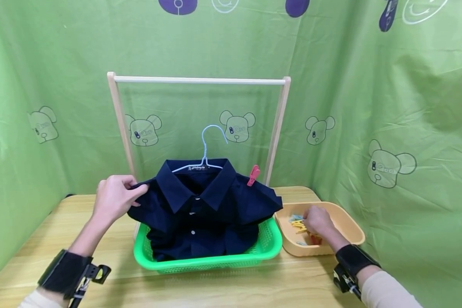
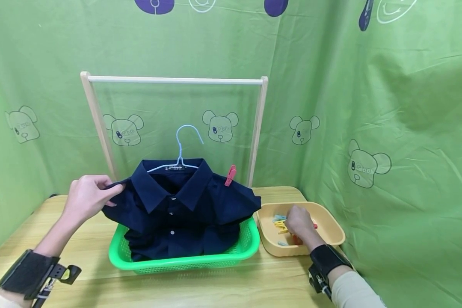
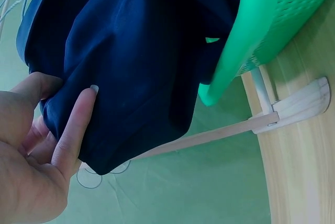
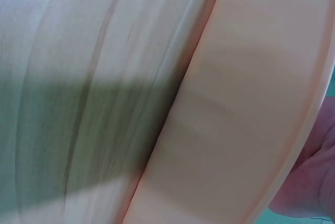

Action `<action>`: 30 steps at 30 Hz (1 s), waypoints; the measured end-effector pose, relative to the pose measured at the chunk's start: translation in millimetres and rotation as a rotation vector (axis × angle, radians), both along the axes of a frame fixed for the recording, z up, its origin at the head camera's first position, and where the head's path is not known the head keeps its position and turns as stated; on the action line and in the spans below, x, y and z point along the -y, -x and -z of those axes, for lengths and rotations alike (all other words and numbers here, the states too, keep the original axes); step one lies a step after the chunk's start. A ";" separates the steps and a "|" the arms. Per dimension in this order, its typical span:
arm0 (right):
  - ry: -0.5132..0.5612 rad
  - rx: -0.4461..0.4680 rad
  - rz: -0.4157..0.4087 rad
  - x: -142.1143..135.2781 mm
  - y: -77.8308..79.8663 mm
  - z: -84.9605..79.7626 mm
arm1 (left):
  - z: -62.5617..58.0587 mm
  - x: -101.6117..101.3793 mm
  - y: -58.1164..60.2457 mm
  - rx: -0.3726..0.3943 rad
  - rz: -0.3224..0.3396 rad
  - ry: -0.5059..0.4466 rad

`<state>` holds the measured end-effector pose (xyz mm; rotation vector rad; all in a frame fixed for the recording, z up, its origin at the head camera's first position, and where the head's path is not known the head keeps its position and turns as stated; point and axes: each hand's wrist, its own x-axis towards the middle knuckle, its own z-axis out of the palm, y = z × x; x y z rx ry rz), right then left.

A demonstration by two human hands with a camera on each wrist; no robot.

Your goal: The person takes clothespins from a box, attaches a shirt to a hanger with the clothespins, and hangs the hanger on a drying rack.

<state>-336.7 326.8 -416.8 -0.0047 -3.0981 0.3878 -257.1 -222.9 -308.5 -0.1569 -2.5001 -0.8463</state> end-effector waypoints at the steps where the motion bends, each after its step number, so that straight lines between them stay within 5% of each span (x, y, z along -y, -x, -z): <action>1: 0.002 -0.002 0.002 -0.3 0.1 -0.4 | -0.4 -0.2 0.1 -0.002 0.000 0.001; 30: 0.058 -0.122 0.015 2.7 -2.6 -7.4 | 1.0 1.3 0.7 -0.002 0.009 -0.004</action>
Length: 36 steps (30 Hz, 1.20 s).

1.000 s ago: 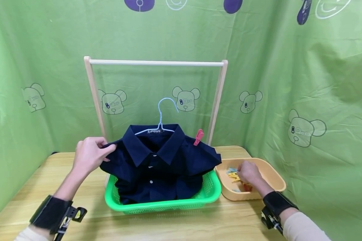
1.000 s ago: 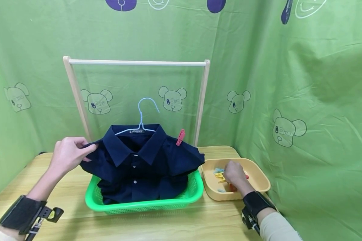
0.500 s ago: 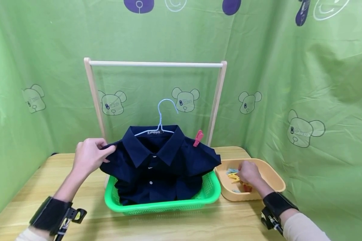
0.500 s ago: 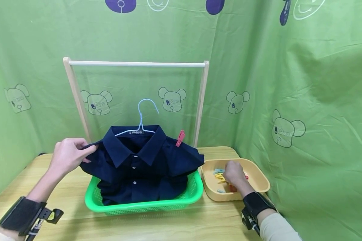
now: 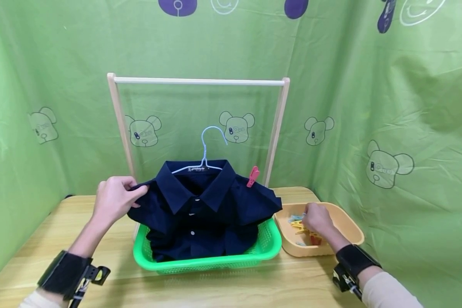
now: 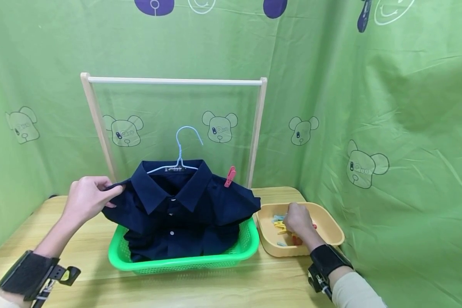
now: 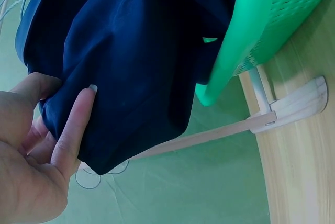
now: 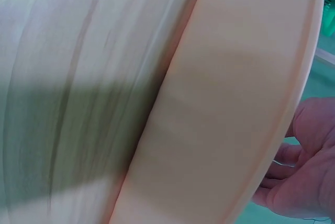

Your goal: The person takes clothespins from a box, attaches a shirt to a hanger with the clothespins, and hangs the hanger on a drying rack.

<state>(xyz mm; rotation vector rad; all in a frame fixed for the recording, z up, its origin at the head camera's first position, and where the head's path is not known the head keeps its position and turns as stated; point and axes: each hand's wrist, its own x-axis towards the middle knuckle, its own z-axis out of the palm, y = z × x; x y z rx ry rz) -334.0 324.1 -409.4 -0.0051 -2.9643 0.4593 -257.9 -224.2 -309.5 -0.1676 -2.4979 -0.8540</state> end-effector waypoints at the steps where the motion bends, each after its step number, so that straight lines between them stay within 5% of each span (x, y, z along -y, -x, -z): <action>1: 0.000 0.000 0.000 0.4 0.0 -0.5 | 0.0 -0.1 0.2 -0.001 0.000 0.001; 11: 0.021 0.024 0.001 9.0 -1.0 -8.0 | -0.2 0.0 0.5 -0.006 0.000 0.001; 36: 0.133 -0.160 -0.042 28.2 -0.9 -30.7 | 0.6 0.0 -1.7 0.008 -0.003 -0.002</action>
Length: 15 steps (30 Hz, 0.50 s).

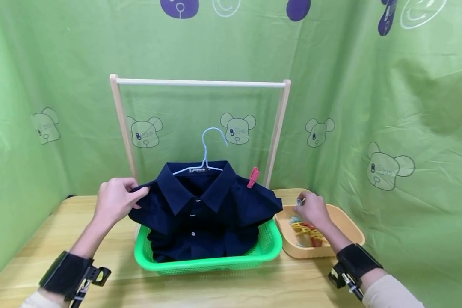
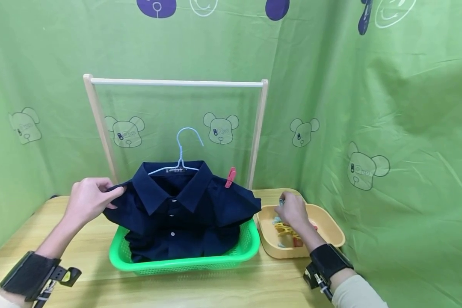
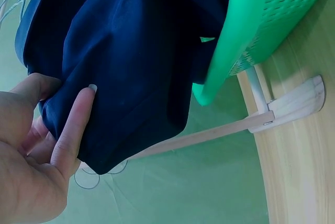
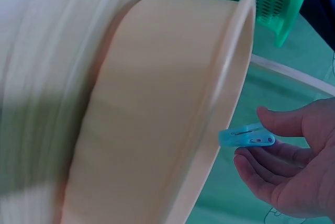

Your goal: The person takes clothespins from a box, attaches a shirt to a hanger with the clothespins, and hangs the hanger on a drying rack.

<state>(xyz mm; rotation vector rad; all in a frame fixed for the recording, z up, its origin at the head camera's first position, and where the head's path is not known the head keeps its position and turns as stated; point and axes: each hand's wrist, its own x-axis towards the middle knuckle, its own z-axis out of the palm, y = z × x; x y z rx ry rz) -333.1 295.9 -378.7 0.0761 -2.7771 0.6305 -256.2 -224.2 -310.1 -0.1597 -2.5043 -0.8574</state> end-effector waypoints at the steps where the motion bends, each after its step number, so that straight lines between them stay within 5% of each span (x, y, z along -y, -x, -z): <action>1: 0.001 -0.002 0.001 1.1 0.1 -1.8 | 0.0 -0.3 0.1 0.000 0.000 -0.001; 15: 0.037 -0.021 -0.041 12.7 1.3 -22.3 | 2.1 -0.8 1.3 -0.005 -0.001 -0.004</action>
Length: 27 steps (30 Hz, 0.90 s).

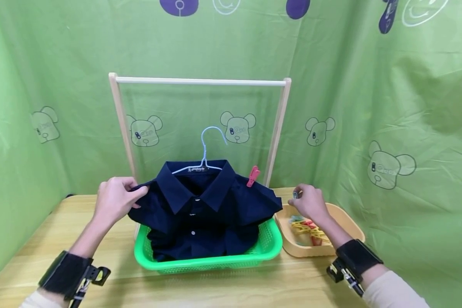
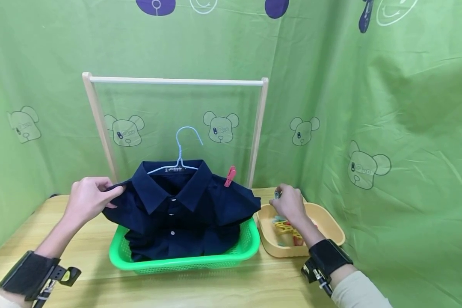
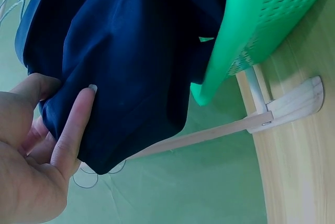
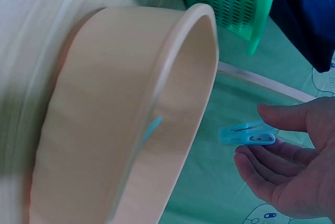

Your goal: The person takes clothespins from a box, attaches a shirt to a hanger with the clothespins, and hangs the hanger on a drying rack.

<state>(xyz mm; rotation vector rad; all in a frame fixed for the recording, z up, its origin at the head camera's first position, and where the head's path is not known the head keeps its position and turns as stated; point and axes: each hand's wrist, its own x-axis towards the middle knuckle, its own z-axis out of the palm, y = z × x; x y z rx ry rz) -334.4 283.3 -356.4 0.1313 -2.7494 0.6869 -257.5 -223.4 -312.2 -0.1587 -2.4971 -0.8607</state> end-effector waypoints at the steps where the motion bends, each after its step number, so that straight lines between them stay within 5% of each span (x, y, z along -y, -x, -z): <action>1: 0.001 -0.005 -0.001 0.6 -0.3 -1.5 | 0.2 0.4 -0.2 0.003 -0.001 0.000; 10: 0.023 -0.091 -0.013 5.0 -6.7 -14.0 | 0.2 0.4 -0.2 0.000 0.000 0.012; 27: 0.032 -0.102 -0.043 21.7 -20.2 -45.3 | -0.2 -0.7 -0.9 0.008 -0.001 0.020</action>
